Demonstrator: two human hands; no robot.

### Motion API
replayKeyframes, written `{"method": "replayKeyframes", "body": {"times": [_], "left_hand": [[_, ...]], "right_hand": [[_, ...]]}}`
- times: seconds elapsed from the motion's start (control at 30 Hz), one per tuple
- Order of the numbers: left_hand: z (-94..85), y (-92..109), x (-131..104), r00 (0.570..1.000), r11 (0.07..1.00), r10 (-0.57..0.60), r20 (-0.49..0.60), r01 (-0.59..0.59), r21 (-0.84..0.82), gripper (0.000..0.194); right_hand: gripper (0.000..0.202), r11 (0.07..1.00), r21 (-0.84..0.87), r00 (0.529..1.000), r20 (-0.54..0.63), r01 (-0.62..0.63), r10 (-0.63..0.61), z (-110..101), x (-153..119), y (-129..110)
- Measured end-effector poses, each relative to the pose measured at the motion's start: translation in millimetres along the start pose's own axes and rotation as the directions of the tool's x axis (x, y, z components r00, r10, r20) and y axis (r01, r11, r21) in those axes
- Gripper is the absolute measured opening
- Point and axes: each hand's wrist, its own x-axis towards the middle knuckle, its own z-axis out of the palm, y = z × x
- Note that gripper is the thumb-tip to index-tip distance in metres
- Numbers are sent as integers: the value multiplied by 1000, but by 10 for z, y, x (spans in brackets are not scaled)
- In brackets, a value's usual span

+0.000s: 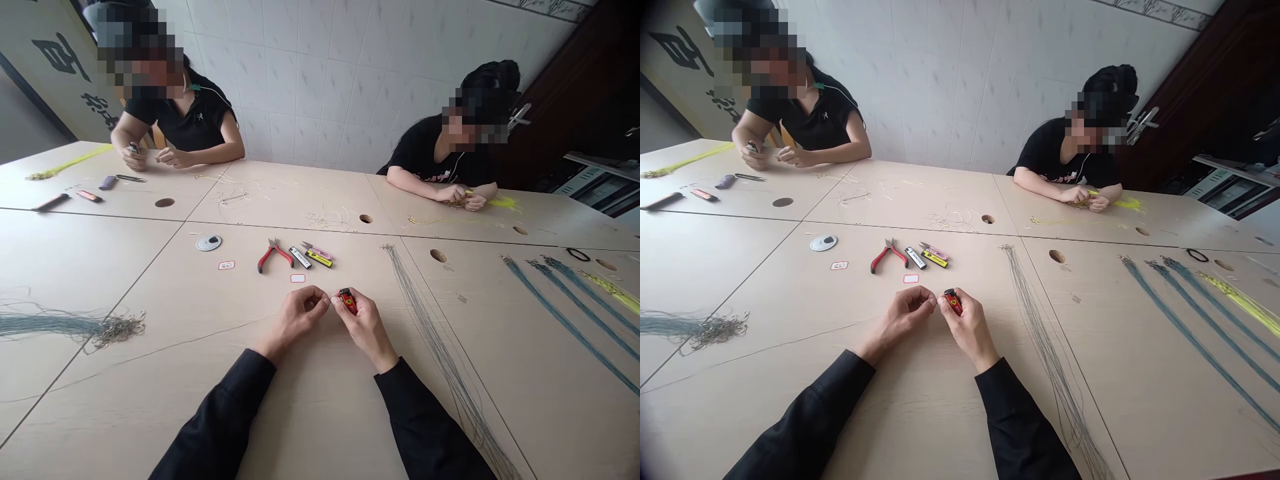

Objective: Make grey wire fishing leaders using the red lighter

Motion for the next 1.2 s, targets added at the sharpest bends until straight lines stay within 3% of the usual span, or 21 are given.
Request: {"method": "replayKeyframes", "body": {"times": [0.63,0.8,0.97,1.2], "left_hand": [[-2,10,1,1000,1000,18,10,-18,-12,19],[12,-6,7,1000,1000,5,-25,-4,4,13],[10,-31,25,998,1000,-3,-64,4,16,11],[-5,37,21,997,998,-42,-63,40,-39,24]], "right_hand": [[34,999,5,999,4,-32,32,11,-1,4],[32,997,71,999,4,-32,32,22,0,4],[45,985,148,995,57,-87,79,32,4,38],[51,998,-13,998,-33,-60,60,61,5,45]]}}
